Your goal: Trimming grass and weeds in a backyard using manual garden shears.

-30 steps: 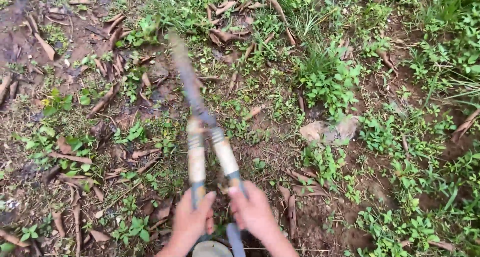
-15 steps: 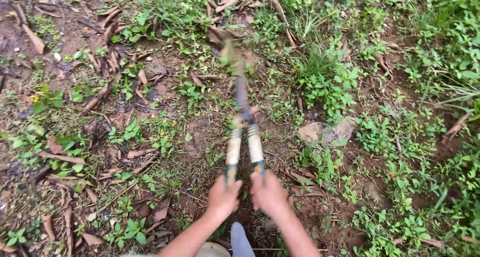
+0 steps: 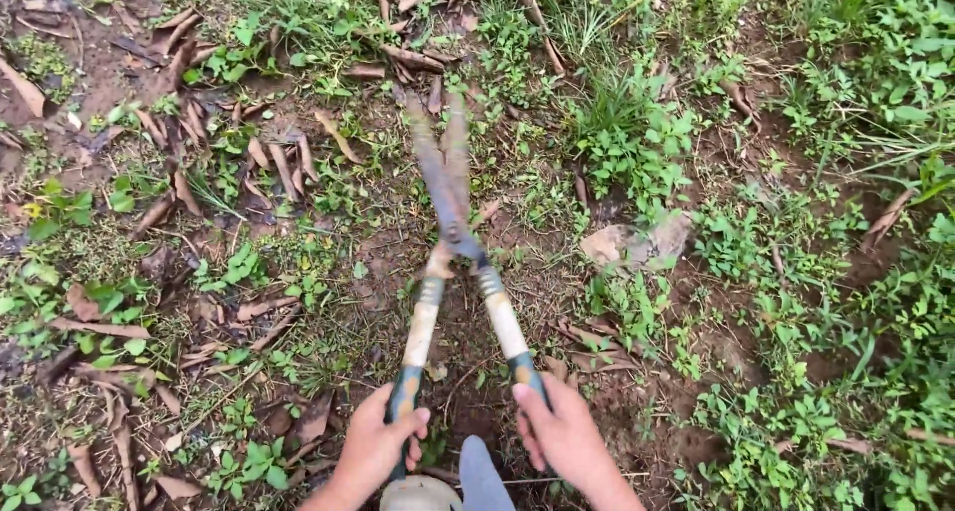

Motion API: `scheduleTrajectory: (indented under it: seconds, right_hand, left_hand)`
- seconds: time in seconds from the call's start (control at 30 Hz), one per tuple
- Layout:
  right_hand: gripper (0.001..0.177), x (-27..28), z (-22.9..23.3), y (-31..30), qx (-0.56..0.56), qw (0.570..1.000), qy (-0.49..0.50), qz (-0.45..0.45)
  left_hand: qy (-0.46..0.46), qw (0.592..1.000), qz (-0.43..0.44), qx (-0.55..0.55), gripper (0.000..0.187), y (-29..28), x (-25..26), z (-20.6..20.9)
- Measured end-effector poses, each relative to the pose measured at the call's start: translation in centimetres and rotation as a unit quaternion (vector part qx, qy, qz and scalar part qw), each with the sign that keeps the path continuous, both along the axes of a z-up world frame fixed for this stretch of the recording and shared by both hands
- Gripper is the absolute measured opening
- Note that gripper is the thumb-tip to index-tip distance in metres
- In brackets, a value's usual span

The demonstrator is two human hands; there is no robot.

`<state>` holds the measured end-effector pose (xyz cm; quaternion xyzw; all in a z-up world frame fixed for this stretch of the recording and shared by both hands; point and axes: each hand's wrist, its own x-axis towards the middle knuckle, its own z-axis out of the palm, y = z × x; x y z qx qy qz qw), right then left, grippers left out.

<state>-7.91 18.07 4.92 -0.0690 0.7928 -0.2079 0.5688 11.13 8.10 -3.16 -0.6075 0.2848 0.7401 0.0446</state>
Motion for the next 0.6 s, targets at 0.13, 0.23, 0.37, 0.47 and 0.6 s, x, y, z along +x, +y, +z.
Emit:
scheduleTrajectory:
  seconds: [0.13,0.23,0.37,0.47,0.6]
  right_hand:
    - [0.016,-1.0,-0.2,1.5,-0.014,0.989,-0.021,-0.149]
    - [0.014,-0.4,0.2,0.4,-0.015,0.983,-0.011,-0.180]
    - [0.022,-0.2,-0.7,0.0,-0.044,0.982,0.003,-0.185]
    - [0.021,0.0,-0.4,0.1,-0.057,0.973,-0.023,-0.222]
    - [0.018,-0.5,1.9,0.0,-0.036,0.977,-0.023,-0.210]
  left_hand:
    - [0.033,0.984,-0.177,0.001,0.015,-3.0,-1.3,1.5]
    - [0.086,0.983,-0.160,0.024,0.014,-2.9,-2.4,1.5]
    - [0.102,0.988,-0.079,0.085,0.018,-2.4,-4.0,1.2]
    - [0.111,0.986,-0.058,0.113,0.022,-1.3,-5.0,1.6]
    - [0.138,0.983,-0.022,0.119,0.013,-0.2,-5.2,3.2]
